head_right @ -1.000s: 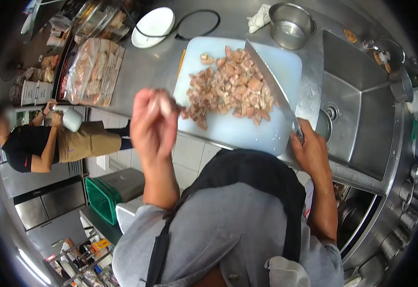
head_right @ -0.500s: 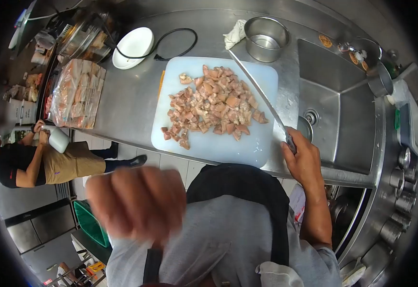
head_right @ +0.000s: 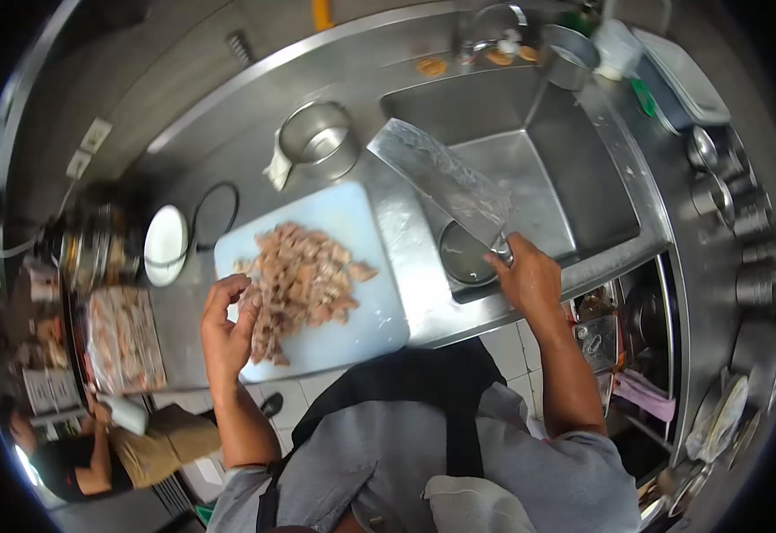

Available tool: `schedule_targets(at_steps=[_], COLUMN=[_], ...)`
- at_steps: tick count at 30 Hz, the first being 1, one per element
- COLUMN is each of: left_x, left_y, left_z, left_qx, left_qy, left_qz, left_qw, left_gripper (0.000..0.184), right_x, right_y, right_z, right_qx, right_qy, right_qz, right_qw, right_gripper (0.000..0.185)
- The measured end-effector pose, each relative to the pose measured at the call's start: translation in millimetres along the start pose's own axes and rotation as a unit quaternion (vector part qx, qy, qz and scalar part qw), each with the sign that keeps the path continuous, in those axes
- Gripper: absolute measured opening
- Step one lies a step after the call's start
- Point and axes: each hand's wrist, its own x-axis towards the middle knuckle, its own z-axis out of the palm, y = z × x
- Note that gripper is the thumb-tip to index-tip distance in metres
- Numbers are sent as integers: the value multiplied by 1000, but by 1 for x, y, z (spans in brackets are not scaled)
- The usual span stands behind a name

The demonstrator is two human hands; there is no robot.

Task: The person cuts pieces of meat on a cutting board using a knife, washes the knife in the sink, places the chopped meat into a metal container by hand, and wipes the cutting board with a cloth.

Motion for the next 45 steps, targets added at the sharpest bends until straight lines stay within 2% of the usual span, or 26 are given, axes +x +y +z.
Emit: schedule_targets(at_steps=[3, 4, 6, 9, 10, 12, 14, 17, 20, 23, 24, 25, 26, 28, 30, 33, 34, 37, 38, 40, 42, 44, 45], left_x=[72, 97, 156, 253, 284, 340, 392, 442, 436, 402, 406, 411, 416, 428, 425, 430, 420, 400, 404, 398, 355, 322, 306], left_y=[46, 70, 94, 128, 142, 163, 174, 181, 185, 157, 157, 162, 170, 172, 202, 212, 224, 219, 190, 131, 133, 143, 147], left_z=[39, 58, 113, 225, 265, 345, 418, 489, 524, 572, 572, 568, 564, 563, 544, 525, 511, 495, 510, 524, 498, 488, 484], left_qx=[-21, -16, -1, -23, -10, -5, 80, 116, 156, 133, 8, -119, -244, -412, -441, -415, -354, -320, -304, -88, -25, -74, -25], left_qy=[-100, -142, -202, -315, -335, -291, -249, -134, -157, -239, -277, -309, -332, -328, -373, -408, -363, -220, -147, -28, -4, -69, -99], left_qz=[94, 78, 185, 182, 174, 238, 257, 248, 164, 133, 50, -40, -128, -199, -150, -74, -83, -76, -51, 107, 232, 383, 413], left_qw=[990, 987, 962, 931, 926, 927, 930, 952, 961, 953, 960, 943, 902, 826, 803, 810, 858, 919, 940, 990, 972, 918, 905], left_gripper=[26, 29, 32, 51, 57, 68, 72, 68, 63, 49, 46, 43, 40, 28, 22, 19, 20, 26, 30, 28, 27, 33, 36], right_x=[-3, -5, -10, -18, -20, -22, -22, -25, -28, -19, -12, -9, -4, 16, 42, 95, 114, 178, 198, 233, 260, 277, 283], right_y=[52, 73, 102, 141, 155, 172, 186, 199, 214, 227, 231, 235, 241, 244, 243, 247, 250, 239, 230, 209, 193, 169, 163], right_z=[-7, -5, -8, -2, 0, -3, -7, -21, -25, -23, -23, -24, -22, -26, -26, -18, -13, 1, -1, -1, 2, -6, -9], right_qx=[27, 30, 26, 70, 78, 91, 78, 117, 113, 101, 93, 82, 69, 48, 30, 0, -9, -4, 8, 33, 62, 61, 66], right_qy=[5, 27, 45, 140, 136, 143, 156, 150, 160, 169, 172, 171, 153, 155, 174, 176, 178, 205, 193, 168, 127, 63, 49], right_qz=[65, 75, 124, 126, 134, 148, 158, 186, 205, 206, 198, 192, 195, 155, 128, 66, 36, -13, -22, -37, -49, -31, -47], right_qw=[997, 996, 991, 980, 978, 974, 972, 964, 959, 959, 960, 963, 966, 975, 976, 982, 983, 979, 981, 984, 989, 996, 996], right_gripper=[44, 45, 43, 42, 42, 42, 40, 38, 37, 38, 39, 40, 43, 44, 41, 42, 43, 41, 40, 39, 35, 33, 33])
